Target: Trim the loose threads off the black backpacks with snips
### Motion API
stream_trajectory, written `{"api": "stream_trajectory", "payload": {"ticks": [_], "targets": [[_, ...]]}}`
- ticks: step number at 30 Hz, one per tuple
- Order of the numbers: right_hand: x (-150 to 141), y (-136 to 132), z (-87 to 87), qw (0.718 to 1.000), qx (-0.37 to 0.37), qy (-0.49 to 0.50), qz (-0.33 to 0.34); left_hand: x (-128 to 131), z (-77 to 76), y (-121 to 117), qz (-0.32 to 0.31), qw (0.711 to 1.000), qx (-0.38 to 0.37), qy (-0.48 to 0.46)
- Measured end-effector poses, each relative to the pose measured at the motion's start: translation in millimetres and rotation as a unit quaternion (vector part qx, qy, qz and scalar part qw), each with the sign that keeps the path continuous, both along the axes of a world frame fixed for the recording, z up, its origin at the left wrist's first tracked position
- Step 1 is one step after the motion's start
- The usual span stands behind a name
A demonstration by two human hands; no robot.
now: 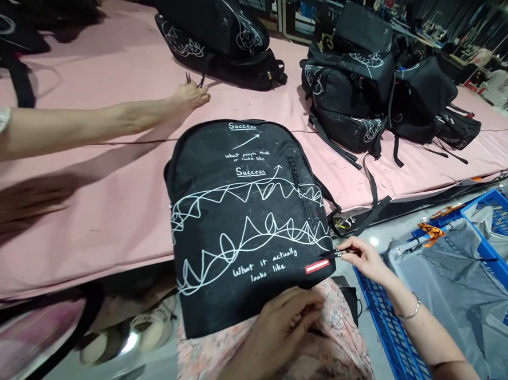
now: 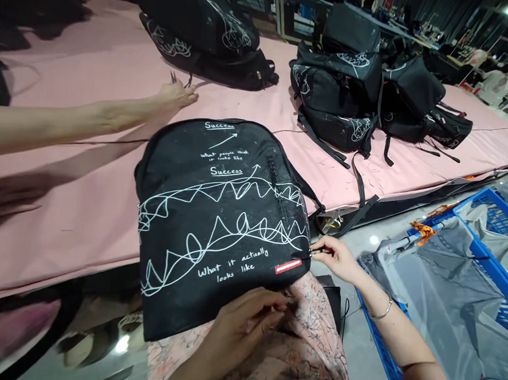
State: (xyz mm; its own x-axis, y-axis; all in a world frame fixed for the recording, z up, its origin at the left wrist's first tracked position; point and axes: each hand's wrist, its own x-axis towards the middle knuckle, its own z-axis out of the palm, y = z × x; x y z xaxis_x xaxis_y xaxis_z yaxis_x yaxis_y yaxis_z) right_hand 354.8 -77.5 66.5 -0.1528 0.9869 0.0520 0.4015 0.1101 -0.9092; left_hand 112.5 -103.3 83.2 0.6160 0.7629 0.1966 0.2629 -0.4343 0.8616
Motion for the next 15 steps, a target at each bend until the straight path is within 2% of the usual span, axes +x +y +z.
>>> {"api": "stream_trajectory", "payload": {"ticks": [2, 4, 6, 9, 15], "targets": [[14, 3, -0.6, 0.998, -0.061, 0.006, -0.007, -1, 0.9, 13, 0.079, 0.996, 0.036, 0.019], [23, 6, -1.4, 0.996, -0.092, 0.019, 0.000, 2, 1.9, 28, 0.160, 0.981, 0.083, 0.066], [26, 8, -1.3, 0.994, -0.107, 0.028, 0.006, 7, 2.5, 38, 0.211, 0.963, 0.122, 0.112], [23, 8, 2.1, 0.993, -0.115, 0.012, 0.013, 18, 1.9, 44, 0.240, 0.949, 0.142, 0.149], [15, 9, 13.3, 0.995, -0.076, -0.050, 0.032, 28, -2.3, 39, 0.230, 0.945, 0.138, 0.188]]}}
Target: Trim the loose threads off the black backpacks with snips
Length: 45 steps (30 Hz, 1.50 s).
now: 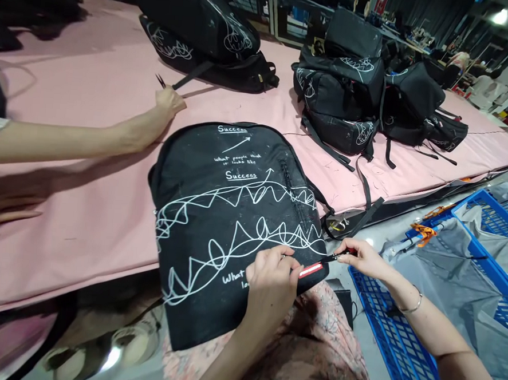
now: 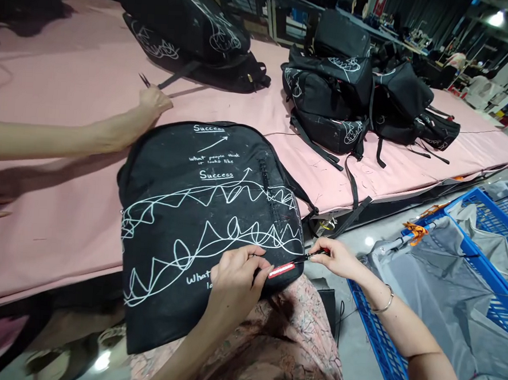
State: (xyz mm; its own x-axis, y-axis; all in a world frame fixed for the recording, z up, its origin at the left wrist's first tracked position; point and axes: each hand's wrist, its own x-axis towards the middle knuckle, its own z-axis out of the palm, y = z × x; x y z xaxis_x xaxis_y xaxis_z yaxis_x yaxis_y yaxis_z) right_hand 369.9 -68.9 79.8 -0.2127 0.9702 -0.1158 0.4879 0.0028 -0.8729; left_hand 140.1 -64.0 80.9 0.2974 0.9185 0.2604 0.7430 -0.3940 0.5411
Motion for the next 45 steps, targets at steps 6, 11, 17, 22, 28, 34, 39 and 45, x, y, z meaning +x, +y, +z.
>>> {"api": "stream_trajectory", "payload": {"ticks": [6, 11, 17, 22, 28, 34, 39, 45], "targets": [[-1, 1, -2.9, 1.000, 0.003, -0.004, -0.008, 0, -6.1, -2, -0.011, 1.000, 0.013, -0.014], [3, 2, -2.6, 1.000, -0.008, 0.007, -0.003, 0, -9.2, -2, -0.010, 1.000, 0.014, -0.026], [-7, 5, 5.1, 1.000, -0.013, -0.005, 0.023, 0, -7.7, -1, -0.009, 0.999, 0.011, -0.036], [-18, 8, 5.4, 0.999, 0.004, -0.026, 0.042, 1, -4.6, -2, -0.005, 0.999, 0.011, -0.043], [-31, 9, 10.9, 0.997, 0.014, -0.055, 0.061, 1, -3.7, -2, -0.006, 0.999, 0.025, -0.042], [-39, 10, 12.8, 0.995, 0.040, -0.070, 0.059, 1, -6.8, 2, -0.013, 0.999, 0.016, -0.035], [-37, 6, 4.2, 0.995, 0.057, -0.069, 0.047, 1, -5.8, 2, -0.009, 0.999, 0.001, -0.034], [-38, 7, 6.7, 0.996, 0.042, -0.064, 0.046, -3, -4.8, 3, -0.010, 1.000, -0.020, -0.022]]}}
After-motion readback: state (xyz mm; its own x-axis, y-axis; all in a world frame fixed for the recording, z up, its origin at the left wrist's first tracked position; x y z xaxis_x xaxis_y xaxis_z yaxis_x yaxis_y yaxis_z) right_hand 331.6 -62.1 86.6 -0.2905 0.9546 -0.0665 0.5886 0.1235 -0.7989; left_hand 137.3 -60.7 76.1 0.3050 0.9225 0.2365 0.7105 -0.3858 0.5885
